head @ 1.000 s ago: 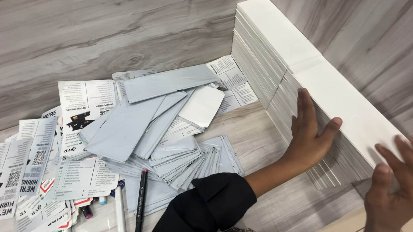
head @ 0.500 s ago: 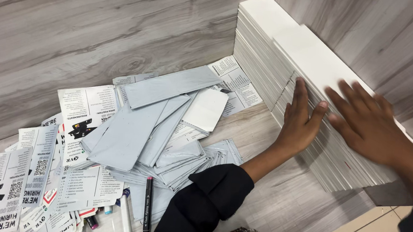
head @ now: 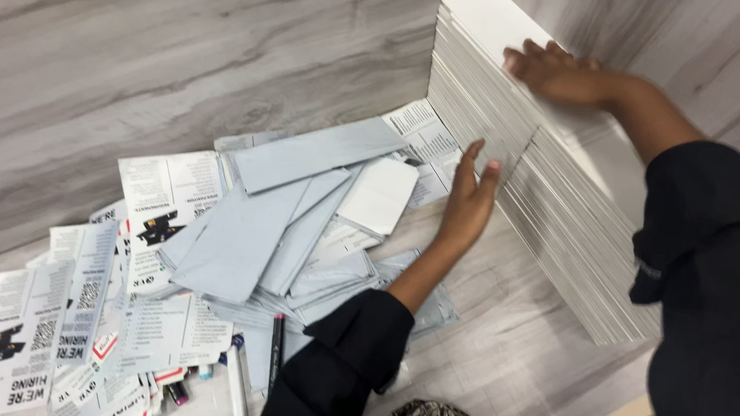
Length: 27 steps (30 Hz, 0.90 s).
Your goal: The person sits on the floor and sorts a large pile of white and gray papers, separating them into neat stacks. They repeatedly pick up sheets, align them, and place them into organized piles on the right side of the frame.
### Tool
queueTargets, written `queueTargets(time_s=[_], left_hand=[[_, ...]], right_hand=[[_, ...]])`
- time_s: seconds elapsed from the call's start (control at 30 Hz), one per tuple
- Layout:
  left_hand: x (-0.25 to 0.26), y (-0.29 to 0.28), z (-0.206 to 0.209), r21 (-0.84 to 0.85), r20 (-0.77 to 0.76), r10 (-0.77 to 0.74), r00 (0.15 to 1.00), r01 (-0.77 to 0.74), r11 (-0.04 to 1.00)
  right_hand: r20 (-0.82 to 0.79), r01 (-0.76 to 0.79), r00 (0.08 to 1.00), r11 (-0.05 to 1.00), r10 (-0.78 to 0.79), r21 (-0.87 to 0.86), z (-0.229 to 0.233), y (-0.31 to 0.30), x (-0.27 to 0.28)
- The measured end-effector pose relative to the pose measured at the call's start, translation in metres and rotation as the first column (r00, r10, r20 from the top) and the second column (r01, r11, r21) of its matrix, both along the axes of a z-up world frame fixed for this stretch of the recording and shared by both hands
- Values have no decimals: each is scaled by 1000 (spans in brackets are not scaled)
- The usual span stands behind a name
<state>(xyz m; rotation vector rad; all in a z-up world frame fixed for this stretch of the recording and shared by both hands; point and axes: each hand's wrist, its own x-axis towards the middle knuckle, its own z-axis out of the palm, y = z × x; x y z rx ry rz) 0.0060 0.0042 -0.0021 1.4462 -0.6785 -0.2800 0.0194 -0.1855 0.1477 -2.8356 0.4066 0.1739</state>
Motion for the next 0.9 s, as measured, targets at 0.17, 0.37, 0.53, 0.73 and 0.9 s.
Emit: queueTargets(time_s=[0.17, 0.37, 0.53, 0.73, 0.9], left_hand=[[2, 0, 9, 10, -54, -74, 996, 74, 997], [4, -22, 16, 70, 80, -141, 987, 135, 988], [17, -47, 22, 118, 236, -106, 966, 79, 990], [0, -53, 38, 280, 589, -29, 808, -170, 945], [-15, -75, 67, 339, 840, -142, 523, -304, 890]], right_hand=[[426, -95, 896, 991, 125, -90, 3, -3, -64], [134, -38, 987, 941, 88, -336, -45, 9, -175], [113, -45, 988, 905, 101, -423, -56, 5, -244], [82, -61, 990, 874, 114, -482, -58, 8, -282], [82, -57, 992, 910, 99, -410, -50, 9, -259]])
